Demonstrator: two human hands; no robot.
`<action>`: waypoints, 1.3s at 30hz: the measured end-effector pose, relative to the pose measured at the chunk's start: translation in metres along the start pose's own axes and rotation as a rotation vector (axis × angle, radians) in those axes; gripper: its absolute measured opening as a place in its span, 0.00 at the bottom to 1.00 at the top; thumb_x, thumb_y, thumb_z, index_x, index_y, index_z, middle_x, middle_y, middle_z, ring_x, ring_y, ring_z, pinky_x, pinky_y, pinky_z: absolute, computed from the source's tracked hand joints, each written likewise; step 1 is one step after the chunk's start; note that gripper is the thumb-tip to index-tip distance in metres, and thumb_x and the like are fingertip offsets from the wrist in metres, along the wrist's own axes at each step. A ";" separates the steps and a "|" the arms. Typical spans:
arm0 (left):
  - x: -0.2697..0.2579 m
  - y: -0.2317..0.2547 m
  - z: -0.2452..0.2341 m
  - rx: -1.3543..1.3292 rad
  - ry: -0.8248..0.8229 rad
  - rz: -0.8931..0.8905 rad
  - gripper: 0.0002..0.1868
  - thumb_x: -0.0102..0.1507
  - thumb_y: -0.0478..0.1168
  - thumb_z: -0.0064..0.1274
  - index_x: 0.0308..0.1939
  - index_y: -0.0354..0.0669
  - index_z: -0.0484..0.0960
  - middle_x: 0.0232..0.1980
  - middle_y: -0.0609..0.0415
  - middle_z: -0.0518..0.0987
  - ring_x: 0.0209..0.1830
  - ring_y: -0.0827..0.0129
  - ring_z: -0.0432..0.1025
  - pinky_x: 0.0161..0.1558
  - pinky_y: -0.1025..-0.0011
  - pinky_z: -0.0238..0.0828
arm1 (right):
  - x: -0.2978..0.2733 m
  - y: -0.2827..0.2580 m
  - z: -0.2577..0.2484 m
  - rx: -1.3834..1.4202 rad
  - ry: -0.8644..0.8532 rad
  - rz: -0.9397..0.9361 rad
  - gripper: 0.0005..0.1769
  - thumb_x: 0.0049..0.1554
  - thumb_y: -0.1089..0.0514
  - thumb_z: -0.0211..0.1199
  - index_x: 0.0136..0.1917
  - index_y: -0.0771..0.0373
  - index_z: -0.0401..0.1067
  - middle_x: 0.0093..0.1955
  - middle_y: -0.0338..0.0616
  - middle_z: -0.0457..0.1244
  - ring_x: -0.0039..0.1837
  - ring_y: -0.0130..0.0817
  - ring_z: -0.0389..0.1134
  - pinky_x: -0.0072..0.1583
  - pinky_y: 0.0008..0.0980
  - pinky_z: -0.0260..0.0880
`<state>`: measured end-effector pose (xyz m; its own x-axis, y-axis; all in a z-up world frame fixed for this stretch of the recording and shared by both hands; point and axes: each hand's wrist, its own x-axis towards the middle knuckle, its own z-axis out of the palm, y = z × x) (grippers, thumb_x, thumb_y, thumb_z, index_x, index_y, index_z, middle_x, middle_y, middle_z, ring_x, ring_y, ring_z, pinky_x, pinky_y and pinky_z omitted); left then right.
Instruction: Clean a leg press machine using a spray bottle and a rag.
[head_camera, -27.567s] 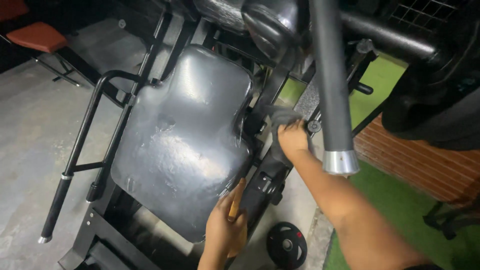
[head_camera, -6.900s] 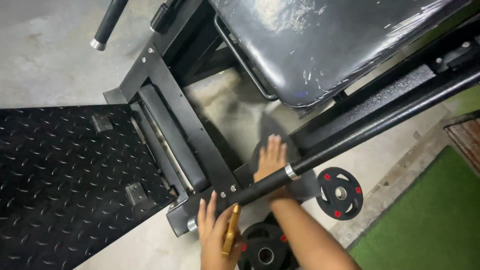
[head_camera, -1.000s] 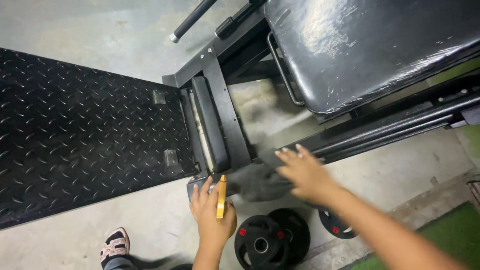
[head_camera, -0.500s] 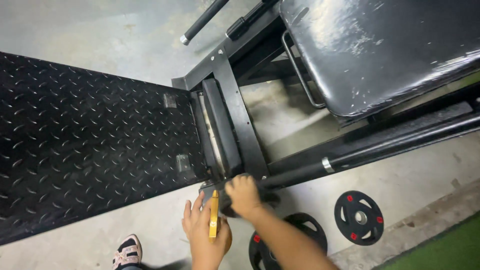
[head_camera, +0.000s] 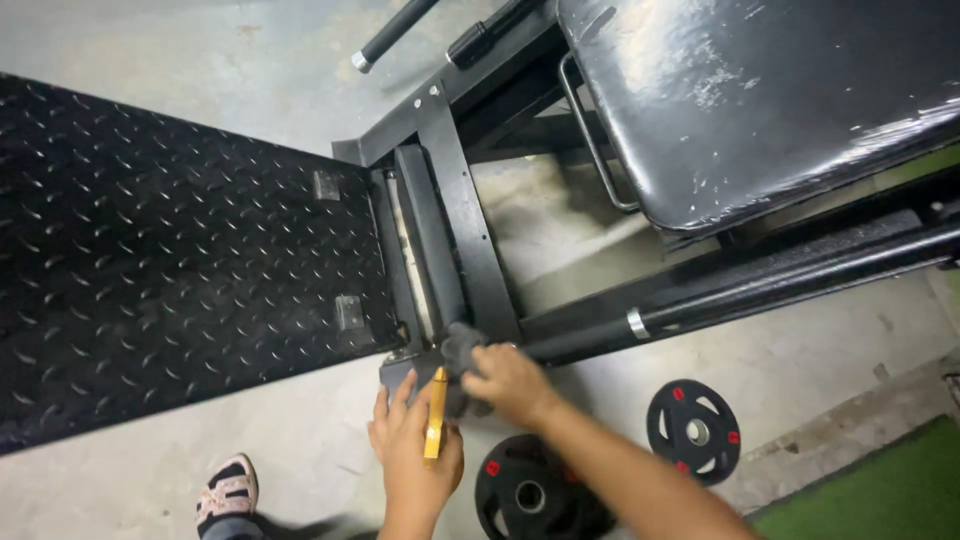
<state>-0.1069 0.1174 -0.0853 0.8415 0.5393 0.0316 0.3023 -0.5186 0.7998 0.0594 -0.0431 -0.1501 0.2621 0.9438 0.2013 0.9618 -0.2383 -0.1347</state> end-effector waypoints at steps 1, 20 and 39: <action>-0.001 0.008 0.000 0.000 0.000 -0.005 0.35 0.47 0.37 0.61 0.60 0.52 0.77 0.72 0.49 0.67 0.74 0.37 0.51 0.68 0.44 0.45 | -0.008 0.006 -0.019 0.003 -0.003 -0.002 0.12 0.53 0.57 0.60 0.52 0.53 0.72 0.59 0.56 0.63 0.57 0.53 0.65 0.57 0.49 0.65; -0.034 0.032 0.067 -0.376 -0.317 -0.253 0.32 0.55 0.35 0.58 0.65 0.45 0.75 0.49 0.44 0.83 0.48 0.56 0.80 0.53 0.65 0.75 | -0.229 0.017 -0.137 0.353 0.676 1.062 0.30 0.48 0.70 0.55 0.65 0.62 0.67 0.66 0.53 0.62 0.68 0.45 0.62 0.70 0.38 0.62; -0.010 -0.035 0.211 -0.127 -0.239 -0.011 0.31 0.54 0.38 0.61 0.63 0.45 0.75 0.62 0.45 0.78 0.61 0.49 0.72 0.60 0.59 0.67 | -0.102 0.072 -0.063 -0.087 -0.225 0.551 0.37 0.34 0.56 0.76 0.60 0.52 0.74 0.63 0.56 0.59 0.70 0.65 0.56 0.69 0.55 0.57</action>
<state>-0.0316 -0.0095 -0.2403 0.9251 0.3642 -0.1078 0.2658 -0.4182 0.8686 0.1069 -0.1710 -0.1196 0.7097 0.6991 -0.0874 0.6946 -0.7150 -0.0791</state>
